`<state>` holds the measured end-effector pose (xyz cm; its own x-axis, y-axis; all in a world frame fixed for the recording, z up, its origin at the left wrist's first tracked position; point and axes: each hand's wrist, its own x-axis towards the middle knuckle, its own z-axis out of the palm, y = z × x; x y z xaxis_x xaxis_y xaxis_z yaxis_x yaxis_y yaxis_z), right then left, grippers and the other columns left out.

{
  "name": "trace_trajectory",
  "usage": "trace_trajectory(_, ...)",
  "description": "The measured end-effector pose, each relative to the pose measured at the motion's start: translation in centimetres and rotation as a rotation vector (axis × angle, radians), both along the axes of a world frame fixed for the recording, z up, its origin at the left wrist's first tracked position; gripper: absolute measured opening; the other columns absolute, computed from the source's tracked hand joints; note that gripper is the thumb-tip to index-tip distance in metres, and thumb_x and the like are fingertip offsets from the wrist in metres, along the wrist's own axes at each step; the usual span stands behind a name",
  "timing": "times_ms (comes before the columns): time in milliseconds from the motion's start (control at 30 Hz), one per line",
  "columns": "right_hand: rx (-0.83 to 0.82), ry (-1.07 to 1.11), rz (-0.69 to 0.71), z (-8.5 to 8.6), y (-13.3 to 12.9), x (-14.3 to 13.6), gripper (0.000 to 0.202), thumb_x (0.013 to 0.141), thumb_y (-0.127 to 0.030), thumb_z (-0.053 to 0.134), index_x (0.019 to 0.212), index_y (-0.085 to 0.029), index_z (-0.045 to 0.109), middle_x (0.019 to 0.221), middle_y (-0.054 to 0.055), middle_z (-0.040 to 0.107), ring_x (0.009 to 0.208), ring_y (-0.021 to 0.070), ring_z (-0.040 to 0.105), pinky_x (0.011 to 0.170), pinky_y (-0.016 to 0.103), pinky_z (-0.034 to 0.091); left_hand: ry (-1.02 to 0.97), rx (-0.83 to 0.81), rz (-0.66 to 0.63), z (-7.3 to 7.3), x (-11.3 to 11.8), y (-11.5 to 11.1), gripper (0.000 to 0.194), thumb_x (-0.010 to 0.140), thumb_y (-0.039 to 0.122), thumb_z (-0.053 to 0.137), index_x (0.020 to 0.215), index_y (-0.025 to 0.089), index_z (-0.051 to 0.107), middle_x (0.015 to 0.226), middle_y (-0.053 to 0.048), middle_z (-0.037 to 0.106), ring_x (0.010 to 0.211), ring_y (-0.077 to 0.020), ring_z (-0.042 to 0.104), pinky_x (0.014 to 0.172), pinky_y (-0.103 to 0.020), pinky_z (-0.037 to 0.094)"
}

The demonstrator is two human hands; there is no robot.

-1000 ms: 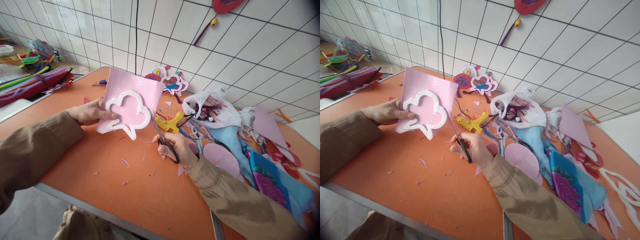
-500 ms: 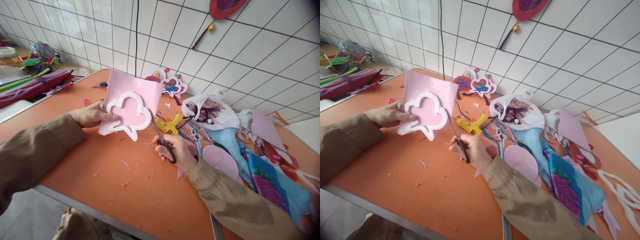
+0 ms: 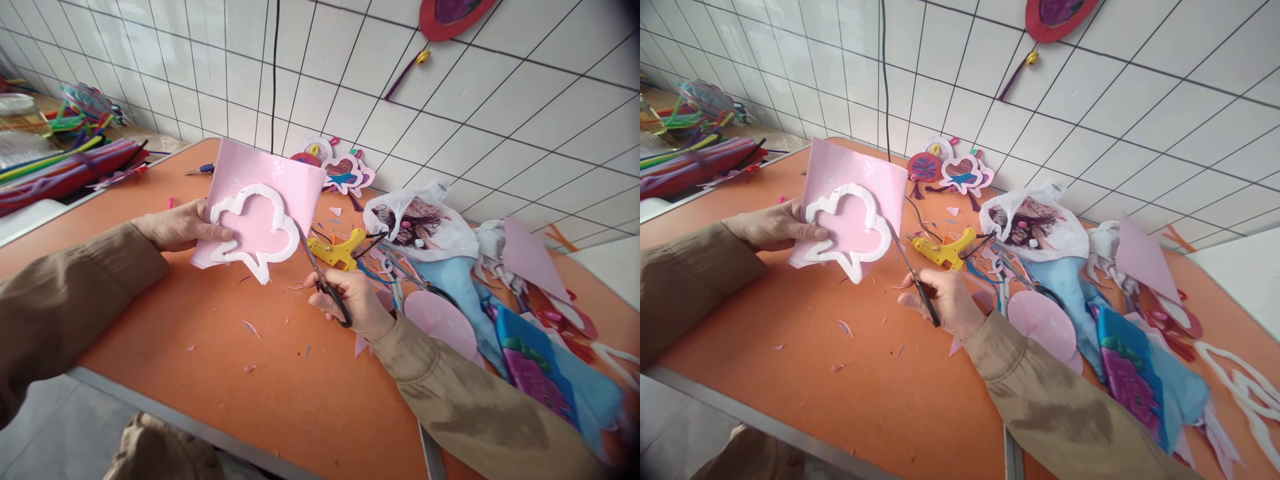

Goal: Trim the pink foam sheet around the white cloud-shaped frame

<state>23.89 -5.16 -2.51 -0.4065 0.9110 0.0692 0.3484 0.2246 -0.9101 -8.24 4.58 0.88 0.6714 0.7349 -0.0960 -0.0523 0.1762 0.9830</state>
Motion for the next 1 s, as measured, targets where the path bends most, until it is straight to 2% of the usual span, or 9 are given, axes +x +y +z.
trace_trajectory(133,0.048,-0.04,0.018,0.04,0.12,0.0,0.067,0.081,-0.084,0.076,0.086,-0.017,0.068,0.051,-0.007,0.045,0.043,0.0104,0.048,0.044,0.025,0.033,0.002,0.018,-0.014,0.15,-0.12,-0.07,0.039,0.069,0.031,0.106,0.089,0.008,0.082,0.079,-0.007,0.08,0.069,-0.0162,0.071,0.066,-0.024,0.063)
trace_trajectory(267,0.09,-0.072,0.022,-0.04,0.22,0.12,0.071,0.081,-0.088,0.072,0.084,-0.017,0.069,0.052,-0.006,0.044,0.046,0.0106,0.043,0.045,0.026,0.03,-0.004,0.009,-0.012,0.21,-0.12,-0.1,0.045,0.068,0.029,0.107,0.099,0.008,0.081,0.086,-0.009,0.082,0.076,-0.019,0.074,0.071,-0.027,0.064)
trace_trajectory(467,0.103,-0.073,0.02,-0.18,0.3,0.21,0.069,0.081,-0.087,0.073,0.084,-0.018,0.069,0.051,-0.007,0.043,0.047,0.0098,0.042,0.045,0.025,0.029,-0.007,-0.005,-0.072,-0.23,-0.32,0.08,0.037,0.072,0.034,0.105,0.079,0.008,0.079,0.072,-0.007,0.077,0.061,-0.0143,0.069,0.055,-0.019,0.056)
trace_trajectory(633,-0.056,-0.013,0.018,-0.09,0.35,0.08,0.069,0.072,-0.084,0.082,0.087,-0.018,0.068,0.051,-0.008,0.046,0.042,0.01,0.048,0.044,0.024,0.032,0.006,-0.038,-0.03,-0.4,-0.45,0.2,0.038,0.069,0.033,0.106,0.086,0.008,0.083,0.079,-0.01,0.082,0.067,-0.0175,0.074,0.062,-0.024,0.062)
trace_trajectory(733,-0.145,0.022,0.005,0.11,0.32,0.02,0.069,0.066,-0.08,0.089,0.087,-0.017,0.067,0.052,-0.008,0.05,0.043,0.0104,0.05,0.044,0.023,0.034,0.012,-0.026,-0.022,-0.36,-0.53,0.3,0.036,0.069,0.033,0.106,0.083,0.009,0.083,0.076,-0.009,0.08,0.065,-0.0162,0.072,0.062,-0.023,0.061)
trace_trajectory(1000,-0.178,0.048,-0.024,0.16,0.34,0.01,0.068,0.065,-0.076,0.091,0.086,-0.016,0.068,0.051,-0.007,0.05,0.041,0.0102,0.052,0.042,0.022,0.033,0.026,-0.004,-0.007,-0.29,-0.63,0.49,0.041,0.067,0.036,0.107,0.082,0.008,0.081,0.073,-0.006,0.079,0.063,-0.0142,0.069,0.063,-0.022,0.059)
